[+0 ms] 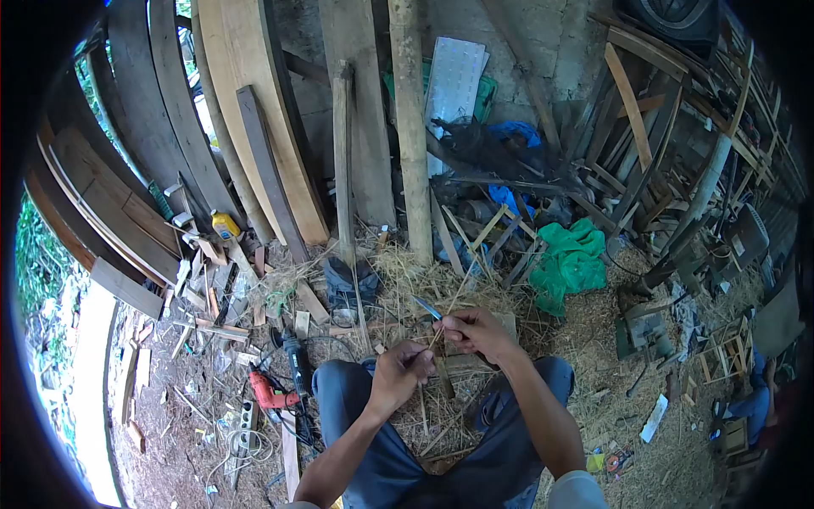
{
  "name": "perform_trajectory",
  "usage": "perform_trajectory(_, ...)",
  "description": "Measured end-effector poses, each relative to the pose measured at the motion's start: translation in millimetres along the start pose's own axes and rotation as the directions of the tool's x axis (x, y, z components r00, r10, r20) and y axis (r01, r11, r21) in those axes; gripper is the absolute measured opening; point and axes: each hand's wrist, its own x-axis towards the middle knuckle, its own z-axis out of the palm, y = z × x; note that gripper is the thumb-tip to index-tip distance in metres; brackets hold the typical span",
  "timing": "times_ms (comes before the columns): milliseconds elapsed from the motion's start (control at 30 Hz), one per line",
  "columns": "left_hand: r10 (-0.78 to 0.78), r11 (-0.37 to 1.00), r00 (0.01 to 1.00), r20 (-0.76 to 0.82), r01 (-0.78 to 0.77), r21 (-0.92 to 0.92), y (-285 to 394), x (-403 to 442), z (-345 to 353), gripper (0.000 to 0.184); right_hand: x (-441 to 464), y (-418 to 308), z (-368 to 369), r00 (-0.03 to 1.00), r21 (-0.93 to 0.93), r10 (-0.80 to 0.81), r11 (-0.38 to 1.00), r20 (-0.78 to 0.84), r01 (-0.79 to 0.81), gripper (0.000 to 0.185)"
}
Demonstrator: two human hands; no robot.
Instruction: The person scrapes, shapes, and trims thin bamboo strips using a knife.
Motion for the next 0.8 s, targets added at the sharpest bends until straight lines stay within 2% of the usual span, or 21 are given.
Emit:
perform_trajectory(33, 0.007, 0.999, 1.0, -0.004, -0.007, 0.04, 0.2, -0.4, -0.2, 0.012, -1.1, -1.9, -0.7, 1.0, 0.003, -0.004, 1.0, -0.003, 0.004, 0.025)
perform_trajectory(100, 0.016, 0.997, 1.0, -0.01, -0.015, 0.079, 3.5, -4.8, -1.0, 0.012, -5.1, -8.0, -0.6, 0.976, -0.177, -0.03, 0.984, -0.216, -0.008, 0.028)
perform_trajectory(133, -0.017, 0.996, 0.999, 0.034, 0.014, 0.087, 7.1, -10.7, -2.8, 0.012, -4.9, -12.2, -13.9, 0.975, -0.178, -0.03, 0.984, -0.218, -0.01, 0.028)
perform_trajectory(200, -0.051, 0.994, 0.995, 0.082, 0.042, 0.101, 7.0, -19.4, -7.9, 0.013, -3.7, -19.2, -56.4, 0.967, 0.046, -0.105, 0.992, -0.23, 0.119, 0.029)
perform_trajectory(233, -0.062, 0.996, 0.995, 0.083, 0.055, 0.076, 5.6, -23.3, -12.1, 0.012, -4.3, -19.2, -64.8, 0.967, 0.05, -0.109, 0.991, -0.229, 0.123, 0.029)
perform_trajectory(300, -0.074, 0.996, 0.994, 0.077, 0.07, 0.048, 2.6, -25.1, -19.6, 0.012, -4.1, -17.8, -77.5, 0.905, 0.089, -0.162, 0.973, -0.394, 0.213, 0.029)
perform_trajectory(367, -0.114, 0.993, 0.992, 0.053, 0.112, 0.032, -7.7, -18.0, -26.0, 0.012, 3.8, -1.6, -85.3, 0.897, 0.048, -0.209, 0.968, -0.39, 0.246, 0.032)
perform_trajectory(433, -0.093, 0.996, 0.995, 0.037, 0.094, -0.009, -8.9, -9.3, -26.4, 0.011, 11.8, 9.0, -82.9, 0.844, -0.384, -0.342, 0.906, -0.414, 0.179, 0.035)
perform_trajectory(467, -0.072, 0.996, 0.997, 0.024, 0.073, -0.049, -7.9, -3.6, -26.6, 0.011, 10.1, 8.1, -75.5, 0.845, -0.386, -0.345, 0.904, -0.409, 0.182, 0.035)
perform_trajectory(533, -0.034, 0.996, 0.999, 0.001, 0.034, -0.085, -7.6, 8.4, -22.8, 0.013, 5.4, 6.6, -60.2, 0.762, -0.761, -0.562, 0.633, -0.321, 0.146, 0.035)
perform_trajectory(567, 0.001, 0.993, 1.0, -0.019, -0.003, -0.12, -6.7, 15.5, -20.4, 0.014, 10.5, 10.6, -59.1, 0.76, -0.763, -0.567, 0.628, -0.317, 0.15, 0.035)
perform_trajectory(633, -0.03, 0.991, 0.999, -0.037, 0.026, -0.129, -3.5, 27.6, -17.5, 0.015, 21.0, 19.9, -56.7, 0.561, -0.7, -0.726, 0.636, -0.399, 0.325, 0.028)
perform_trajectory(667, -0.063, 0.989, 0.997, -0.053, 0.055, -0.138, -4.1, 32.8, -16.0, 0.015, 22.0, 23.2, -59.3, 0.56, -0.704, -0.728, 0.632, -0.394, 0.326, 0.028)
perform_trajectory(700, -0.061, 0.988, 0.997, -0.054, 0.053, -0.143, -8.2, 37.1, -14.3, 0.015, 19.1, 20.8, -56.5, 0.609, -0.707, -0.717, 0.621, -0.339, 0.338, 0.025)
perform_trajectory(733, -0.026, 0.992, 0.997, -0.067, 0.018, -0.127, -13.8, 41.4, -13.2, 0.015, 16.5, 20.0, -53.6, 0.656, -0.708, -0.7, 0.614, -0.283, 0.349, 0.023)
perform_trajectory(767, 0.009, 0.994, 0.997, -0.081, -0.018, -0.111, -19.4, 45.5, -12.6, 0.015, 13.6, 21.0, -49.9, 0.657, -0.71, -0.699, 0.612, -0.282, 0.347, 0.023)
perform_trajectory(800, 0.007, 0.993, 0.997, -0.081, -0.017, -0.115, -24.9, 48.7, -12.7, 0.015, 6.0, 15.6, -35.9, 0.772, -0.606, -0.588, 0.712, -0.24, 0.354, 0.022)
